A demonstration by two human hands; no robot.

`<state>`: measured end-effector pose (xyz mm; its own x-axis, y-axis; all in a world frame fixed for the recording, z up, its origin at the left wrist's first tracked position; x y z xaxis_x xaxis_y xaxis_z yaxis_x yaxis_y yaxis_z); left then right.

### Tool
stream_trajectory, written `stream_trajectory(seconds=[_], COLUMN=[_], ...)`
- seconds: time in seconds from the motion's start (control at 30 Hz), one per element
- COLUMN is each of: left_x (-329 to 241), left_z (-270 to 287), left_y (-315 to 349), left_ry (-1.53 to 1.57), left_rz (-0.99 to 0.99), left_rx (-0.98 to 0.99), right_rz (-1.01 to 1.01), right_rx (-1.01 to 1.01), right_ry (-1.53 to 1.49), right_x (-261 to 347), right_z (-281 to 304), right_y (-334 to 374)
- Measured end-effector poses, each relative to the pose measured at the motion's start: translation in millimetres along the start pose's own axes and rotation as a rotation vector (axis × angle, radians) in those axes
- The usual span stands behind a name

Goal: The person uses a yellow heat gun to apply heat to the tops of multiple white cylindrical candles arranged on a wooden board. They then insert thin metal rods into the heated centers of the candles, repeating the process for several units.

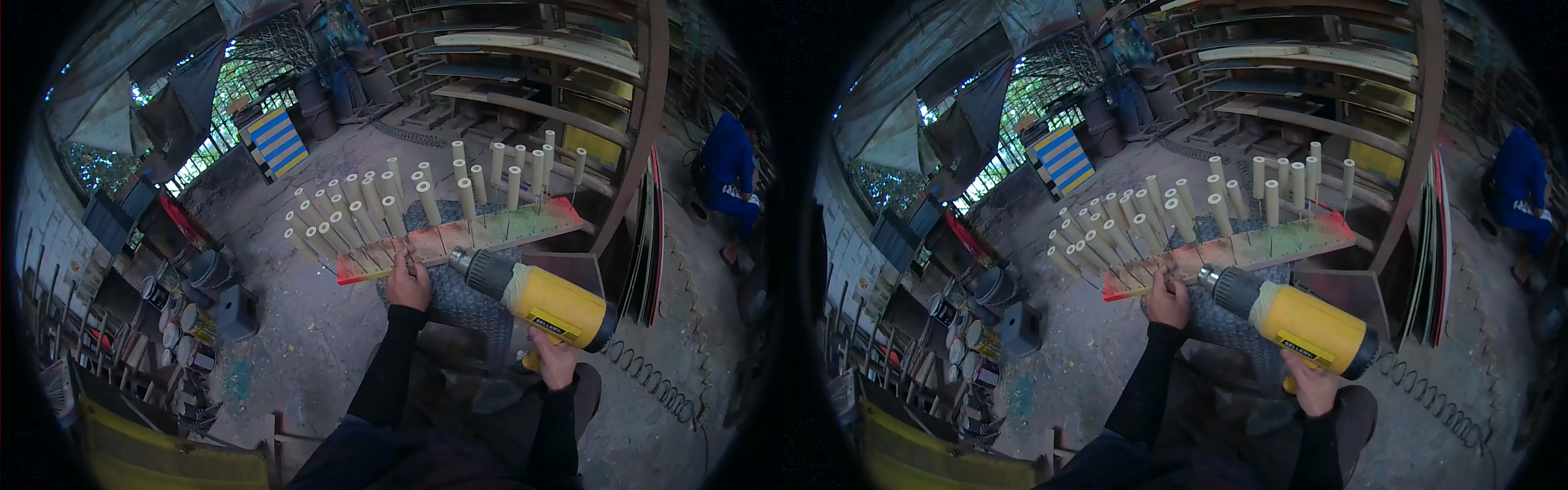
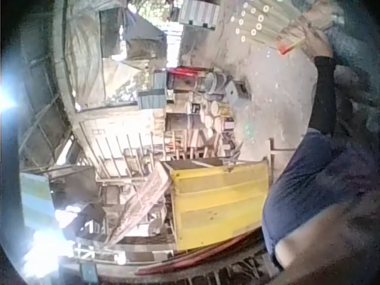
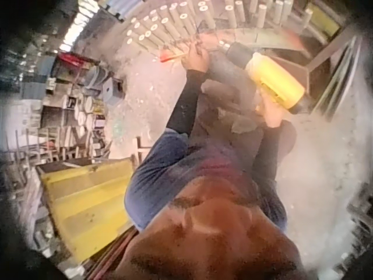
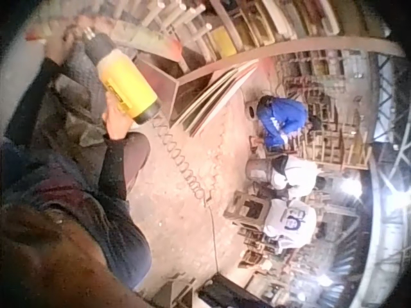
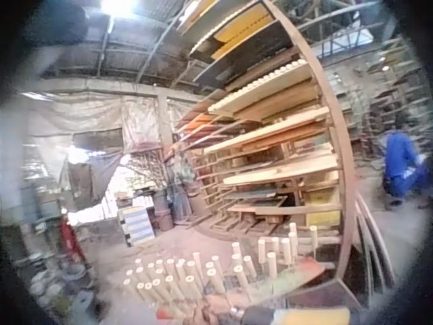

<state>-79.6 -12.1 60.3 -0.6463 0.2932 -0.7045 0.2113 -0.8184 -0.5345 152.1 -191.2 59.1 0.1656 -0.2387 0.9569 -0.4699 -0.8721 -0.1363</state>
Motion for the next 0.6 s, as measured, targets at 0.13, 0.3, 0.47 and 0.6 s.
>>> stream_trajectory(seconds=[0.13,0.3,0.47,0.6], left_x=[1,-1,0,2], left_z=[-3,-3,1,-2], left_y=[3,3,12,10], left_ry=[0.039,-0.034,-0.026,-0.018], left_rz=[-0.072,-0.203,-0.261,-0.211], left_rx=[-0.016,-0.05,-0.03,-0.012], right_rz=[-0.056,-0.185,-0.169,-0.199], right_rx=[-0.072,-0.011,0.006,0.004], right_ry=[-0.046,-0.082,-0.171,-0.061], right_x=[-15,-31,-49,-46], right_z=[-13,-30,-47,-50], right_y=[7,20,30,34])
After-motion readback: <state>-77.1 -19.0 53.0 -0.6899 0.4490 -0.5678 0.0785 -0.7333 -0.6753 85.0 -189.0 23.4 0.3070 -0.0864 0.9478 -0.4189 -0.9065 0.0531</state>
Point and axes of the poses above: each hand's wrist, its own y-axis away from the middle knuckle, its own z-axis out of the back of the hand, x = y × z, the point moved 3 cm from there along -y, towards the middle knuckle
